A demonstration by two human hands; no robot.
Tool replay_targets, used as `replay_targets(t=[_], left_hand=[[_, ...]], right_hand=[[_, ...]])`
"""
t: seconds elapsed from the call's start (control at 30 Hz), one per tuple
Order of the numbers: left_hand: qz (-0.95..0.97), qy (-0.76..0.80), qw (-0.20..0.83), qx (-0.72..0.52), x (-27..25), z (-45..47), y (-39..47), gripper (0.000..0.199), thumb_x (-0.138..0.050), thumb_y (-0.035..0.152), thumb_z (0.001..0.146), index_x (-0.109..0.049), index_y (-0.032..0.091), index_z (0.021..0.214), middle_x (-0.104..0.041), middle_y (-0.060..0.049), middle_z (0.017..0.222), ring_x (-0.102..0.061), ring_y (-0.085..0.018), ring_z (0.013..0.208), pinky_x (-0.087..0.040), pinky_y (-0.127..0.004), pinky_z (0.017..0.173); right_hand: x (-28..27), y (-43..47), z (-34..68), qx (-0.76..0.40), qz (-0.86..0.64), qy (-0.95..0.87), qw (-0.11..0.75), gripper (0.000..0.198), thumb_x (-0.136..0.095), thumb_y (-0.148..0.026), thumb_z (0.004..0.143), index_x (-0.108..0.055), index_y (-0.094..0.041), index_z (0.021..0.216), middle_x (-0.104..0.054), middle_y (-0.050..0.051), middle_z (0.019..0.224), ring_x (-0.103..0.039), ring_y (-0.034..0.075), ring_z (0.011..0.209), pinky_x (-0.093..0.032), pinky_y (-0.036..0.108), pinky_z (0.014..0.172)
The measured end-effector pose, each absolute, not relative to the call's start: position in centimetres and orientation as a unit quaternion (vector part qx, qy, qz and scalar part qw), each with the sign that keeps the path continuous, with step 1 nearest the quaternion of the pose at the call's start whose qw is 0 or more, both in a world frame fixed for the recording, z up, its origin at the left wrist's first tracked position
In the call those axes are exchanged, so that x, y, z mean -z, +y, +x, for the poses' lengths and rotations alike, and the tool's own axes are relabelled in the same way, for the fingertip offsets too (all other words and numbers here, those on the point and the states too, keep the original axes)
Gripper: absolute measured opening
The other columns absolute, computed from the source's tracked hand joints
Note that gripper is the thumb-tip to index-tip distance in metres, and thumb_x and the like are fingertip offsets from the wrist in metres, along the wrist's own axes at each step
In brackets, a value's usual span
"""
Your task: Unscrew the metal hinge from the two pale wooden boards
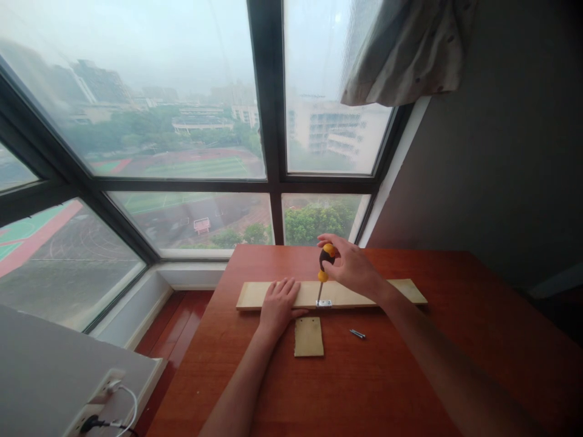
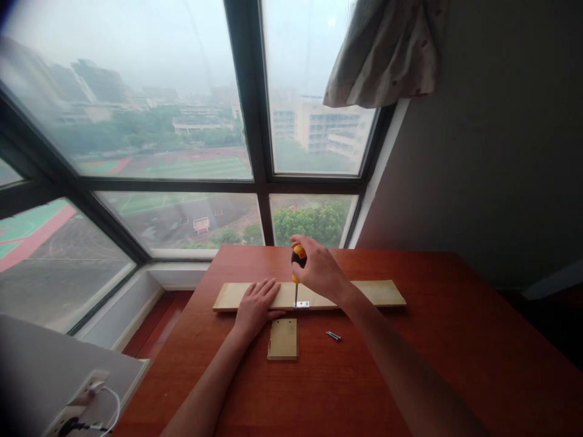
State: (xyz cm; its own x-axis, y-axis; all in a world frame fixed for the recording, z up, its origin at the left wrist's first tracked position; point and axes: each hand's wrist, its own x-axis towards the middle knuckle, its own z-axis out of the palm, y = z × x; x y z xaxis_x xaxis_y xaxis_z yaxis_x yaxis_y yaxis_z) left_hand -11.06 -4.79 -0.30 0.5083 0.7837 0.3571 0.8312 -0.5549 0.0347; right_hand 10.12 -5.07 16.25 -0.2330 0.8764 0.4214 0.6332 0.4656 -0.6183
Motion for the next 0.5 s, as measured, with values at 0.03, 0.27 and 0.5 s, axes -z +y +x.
replay_targets(t=[0.03,0.27,0.5], left_hand=[[-0.865,-0.466,0.072,0.169,0.31,-11.07,-4.79,0.064,-0.059,0.063,0.075,-0.053,0.025,0.126,-0.055,-0.01,0.133,-0.05,-0.03,0.122,-0.037,-0.044,0.101],[-0.864,-0.47,0.062,0.169,0.34,-11.08,-4.74,0.066,-0.061,0.063,0.074,-0.052,0.024,0.127,-0.055,-0.01,0.134,-0.049,-0.03,0.123,-0.037,-0.044,0.102],[-0.865,-0.469,0.061,0.168,0.33,-11.07,-4.78,0.066,-0.061,0.063,0.074,-0.053,0.023,0.127,-0.056,-0.01,0.133,-0.05,-0.03,0.122,-0.037,-0.044,0.102]], right_hand=[[-16.28,-5.09,10.11,-0.162,-0.488,-0.77,0.378,0.048,-0.055,-0.012,0.074,-0.052,-0.021,0.121,-0.064,0.005,0.111,-0.059,0.019,0.1,-0.047,0.033,0.089],[-16.32,-5.15,10.13,-0.16,-0.48,-0.773,0.383,0.051,-0.05,-0.007,0.072,-0.051,-0.021,0.121,-0.064,0.005,0.109,-0.059,0.018,0.1,-0.045,0.034,0.091],[-16.27,-5.08,9.86,-0.151,-0.478,-0.783,0.368,0.044,-0.052,-0.014,0.077,-0.052,-0.021,0.12,-0.064,0.005,0.108,-0.059,0.019,0.099,-0.044,0.035,0.092]])
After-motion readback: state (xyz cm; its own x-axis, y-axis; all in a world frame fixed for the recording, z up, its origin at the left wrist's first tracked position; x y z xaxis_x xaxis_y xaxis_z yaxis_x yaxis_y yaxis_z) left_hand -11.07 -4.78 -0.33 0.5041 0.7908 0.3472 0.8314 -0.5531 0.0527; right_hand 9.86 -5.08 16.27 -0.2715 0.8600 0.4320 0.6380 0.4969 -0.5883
